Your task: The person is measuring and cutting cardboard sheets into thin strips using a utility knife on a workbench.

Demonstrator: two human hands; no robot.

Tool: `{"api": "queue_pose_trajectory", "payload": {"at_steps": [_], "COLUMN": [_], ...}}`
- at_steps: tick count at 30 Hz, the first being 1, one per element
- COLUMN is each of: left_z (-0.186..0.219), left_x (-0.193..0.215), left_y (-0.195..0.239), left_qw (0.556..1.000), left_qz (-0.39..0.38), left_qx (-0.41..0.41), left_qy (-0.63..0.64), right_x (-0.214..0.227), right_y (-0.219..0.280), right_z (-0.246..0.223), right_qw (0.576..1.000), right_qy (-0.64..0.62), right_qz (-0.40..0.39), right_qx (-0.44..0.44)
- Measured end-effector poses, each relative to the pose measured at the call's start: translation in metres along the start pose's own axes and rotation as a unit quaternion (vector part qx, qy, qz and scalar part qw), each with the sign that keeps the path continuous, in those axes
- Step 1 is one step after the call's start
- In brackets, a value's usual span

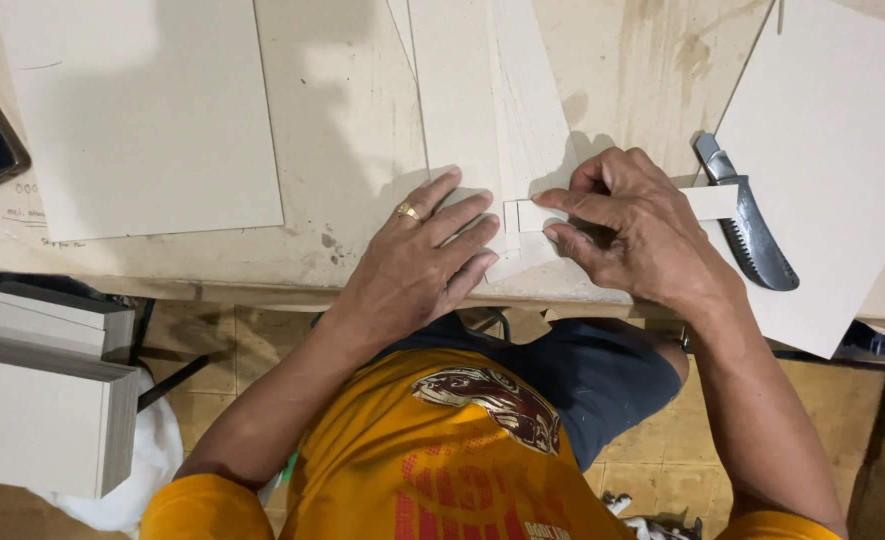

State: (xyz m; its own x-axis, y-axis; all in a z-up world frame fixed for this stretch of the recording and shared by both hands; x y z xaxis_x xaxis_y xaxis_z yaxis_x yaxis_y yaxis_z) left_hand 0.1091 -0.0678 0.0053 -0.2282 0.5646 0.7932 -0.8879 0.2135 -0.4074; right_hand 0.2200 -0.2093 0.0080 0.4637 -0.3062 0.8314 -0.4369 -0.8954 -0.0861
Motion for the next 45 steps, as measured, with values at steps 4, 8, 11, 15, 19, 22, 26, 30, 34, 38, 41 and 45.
{"api": "queue_pose_trajectory", "payload": {"at_steps": [4, 8, 11, 15, 19, 22, 26, 30, 34, 38, 41, 45], "left_z": [0.000, -0.001, 0.001, 0.001, 0.002, 0.002, 0.003, 0.003, 0.004, 0.001, -0.002, -0.010], "left_x": [0.001, -0.001, 0.002, -0.002, -0.003, -0.003, -0.001, 0.001, 0.002, 0.003, 0.005, 0.002], "left_y": [-0.002, -0.001, -0.001, 0.000, 0.000, 0.000, 0.000, -0.001, -0.003, -0.007, -0.011, -0.016], "left_qw": [1.000, 1.000, 0.999, 0.997, 0.997, 0.997, 0.998, 0.997, 0.997, 0.999, 0.999, 0.999], "left_qz": [0.000, 0.008, 0.039, 0.033, 0.033, 0.029, 0.034, 0.039, 0.039, 0.005, -0.017, -0.047], "left_qx": [-0.003, 0.001, 0.000, -0.008, -0.014, -0.008, -0.004, -0.003, -0.003, -0.002, -0.005, 0.015], "left_qy": [0.002, -0.021, -0.036, -0.073, -0.070, -0.065, -0.061, -0.067, -0.065, -0.044, -0.035, -0.011], "right_x": [0.000, -0.001, -0.003, -0.003, -0.002, -0.003, -0.005, -0.004, -0.003, -0.002, -0.004, -0.003], "right_y": [0.000, 0.000, 0.001, 0.001, 0.002, 0.003, 0.004, 0.003, 0.003, 0.001, 0.001, 0.001], "right_z": [0.001, 0.003, 0.006, 0.005, 0.006, 0.006, 0.010, 0.009, 0.006, 0.005, 0.007, 0.005], "right_qw": [1.000, 1.000, 1.000, 1.000, 1.000, 1.000, 1.000, 1.000, 1.000, 1.000, 1.000, 1.000], "right_qy": [-0.004, 0.000, 0.001, 0.001, -0.003, -0.003, -0.003, -0.001, 0.002, -0.001, 0.006, 0.007], "right_qz": [0.004, -0.002, -0.006, -0.004, 0.007, 0.007, 0.002, 0.008, 0.013, 0.002, -0.007, -0.008], "right_qx": [0.008, 0.015, 0.001, 0.003, 0.013, 0.012, 0.005, 0.014, 0.021, 0.005, 0.003, 0.002]}}
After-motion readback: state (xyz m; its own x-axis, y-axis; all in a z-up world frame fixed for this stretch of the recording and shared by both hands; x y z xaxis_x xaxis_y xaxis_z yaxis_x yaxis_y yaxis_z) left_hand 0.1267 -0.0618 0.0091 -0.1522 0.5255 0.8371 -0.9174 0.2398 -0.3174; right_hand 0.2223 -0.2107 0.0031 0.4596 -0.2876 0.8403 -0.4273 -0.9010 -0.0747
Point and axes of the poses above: each hand's wrist, its own y-axis away from the middle knuckle, its own x-axis out of the back of the hand, z = x × y, the point moved 8 cm from there along -y, towards the middle knuckle, and after that the axes turned 1 degree about z, right-handed, at the moved point
